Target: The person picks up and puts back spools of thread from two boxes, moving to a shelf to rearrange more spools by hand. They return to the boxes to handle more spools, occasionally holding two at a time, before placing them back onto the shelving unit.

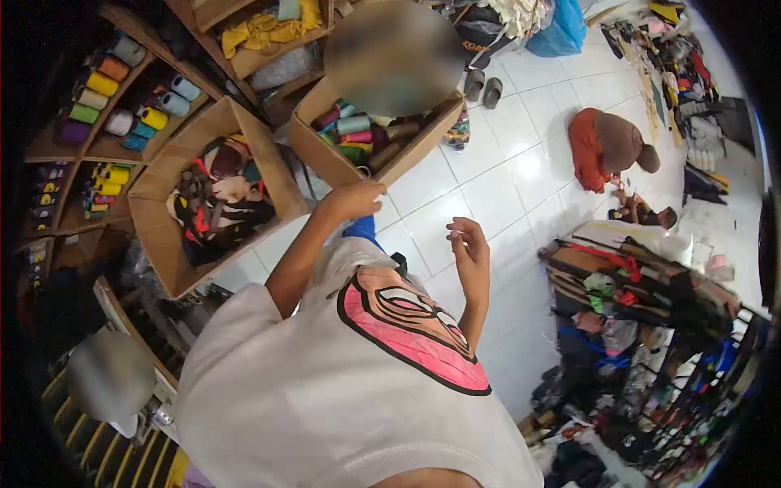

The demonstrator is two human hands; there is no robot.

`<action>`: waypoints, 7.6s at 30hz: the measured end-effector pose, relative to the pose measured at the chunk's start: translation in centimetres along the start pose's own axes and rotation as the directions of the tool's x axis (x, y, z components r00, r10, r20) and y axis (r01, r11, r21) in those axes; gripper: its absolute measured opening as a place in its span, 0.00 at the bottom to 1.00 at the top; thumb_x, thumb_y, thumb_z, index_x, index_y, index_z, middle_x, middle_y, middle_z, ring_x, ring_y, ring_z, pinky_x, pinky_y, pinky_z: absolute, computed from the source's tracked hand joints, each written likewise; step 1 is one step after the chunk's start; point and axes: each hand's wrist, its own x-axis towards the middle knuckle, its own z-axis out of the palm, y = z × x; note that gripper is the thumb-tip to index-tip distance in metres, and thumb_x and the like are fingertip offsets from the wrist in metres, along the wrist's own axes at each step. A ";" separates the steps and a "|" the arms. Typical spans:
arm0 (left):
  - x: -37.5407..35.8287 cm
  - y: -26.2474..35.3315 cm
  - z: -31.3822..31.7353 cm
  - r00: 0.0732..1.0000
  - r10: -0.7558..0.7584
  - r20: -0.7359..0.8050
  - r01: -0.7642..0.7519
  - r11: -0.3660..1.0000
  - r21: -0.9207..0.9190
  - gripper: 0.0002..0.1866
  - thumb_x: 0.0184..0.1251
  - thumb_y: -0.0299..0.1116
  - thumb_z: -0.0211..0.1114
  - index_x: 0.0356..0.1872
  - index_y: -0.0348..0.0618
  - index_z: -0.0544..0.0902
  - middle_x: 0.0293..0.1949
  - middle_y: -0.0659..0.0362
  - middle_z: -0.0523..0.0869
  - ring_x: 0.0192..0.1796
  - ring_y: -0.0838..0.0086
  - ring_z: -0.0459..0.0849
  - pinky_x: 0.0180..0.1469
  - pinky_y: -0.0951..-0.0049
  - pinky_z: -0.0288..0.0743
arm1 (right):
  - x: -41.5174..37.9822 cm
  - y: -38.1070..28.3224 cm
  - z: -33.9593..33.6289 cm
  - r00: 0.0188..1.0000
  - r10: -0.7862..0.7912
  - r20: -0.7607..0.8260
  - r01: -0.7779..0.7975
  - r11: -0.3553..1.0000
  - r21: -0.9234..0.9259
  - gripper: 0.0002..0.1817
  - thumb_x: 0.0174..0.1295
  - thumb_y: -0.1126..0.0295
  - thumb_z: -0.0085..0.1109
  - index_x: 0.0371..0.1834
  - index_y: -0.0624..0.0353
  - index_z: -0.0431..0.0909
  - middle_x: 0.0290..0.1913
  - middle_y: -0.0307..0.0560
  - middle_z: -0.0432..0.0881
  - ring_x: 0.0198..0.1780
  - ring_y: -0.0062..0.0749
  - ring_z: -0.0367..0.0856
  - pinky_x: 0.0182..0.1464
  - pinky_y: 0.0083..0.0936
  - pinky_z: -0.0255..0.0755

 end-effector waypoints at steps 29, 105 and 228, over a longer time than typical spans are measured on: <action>16.0 -16.9 14.1 0.594 -0.804 0.004 0.554 0.406 -0.727 0.28 0.65 0.30 0.59 0.67 0.42 0.67 0.76 0.44 0.47 0.67 0.49 0.68 0.66 0.54 0.67 | 39.1 -2.2 5.8 0.389 0.015 0.921 -0.067 0.998 0.012 0.15 0.68 0.72 0.53 0.57 0.59 0.73 0.46 0.40 0.80 0.49 0.22 0.75 0.51 0.19 0.69; 17.0 5.2 -1.2 0.571 -0.799 -0.189 -0.396 -0.066 -0.916 0.34 0.67 0.42 0.62 0.69 0.38 0.63 0.61 0.57 0.74 0.60 0.72 0.75 0.61 0.70 0.71 | 40.3 -3.2 3.4 0.446 0.023 0.895 -0.093 0.995 0.021 0.23 0.73 0.62 0.48 0.68 0.56 0.61 0.59 0.48 0.70 0.56 0.29 0.70 0.58 0.23 0.66; -81.7 -29.4 -0.6 0.013 -0.814 -0.580 0.295 0.558 -0.776 0.25 0.44 0.46 0.78 0.40 0.42 0.82 0.45 0.55 0.84 0.46 0.57 0.82 0.51 0.60 0.74 | -6.0 -5.4 151.5 0.483 -0.843 0.237 0.635 0.524 0.568 0.27 0.61 0.56 0.59 0.57 0.65 0.73 0.49 0.55 0.79 0.52 0.44 0.75 0.55 0.40 0.72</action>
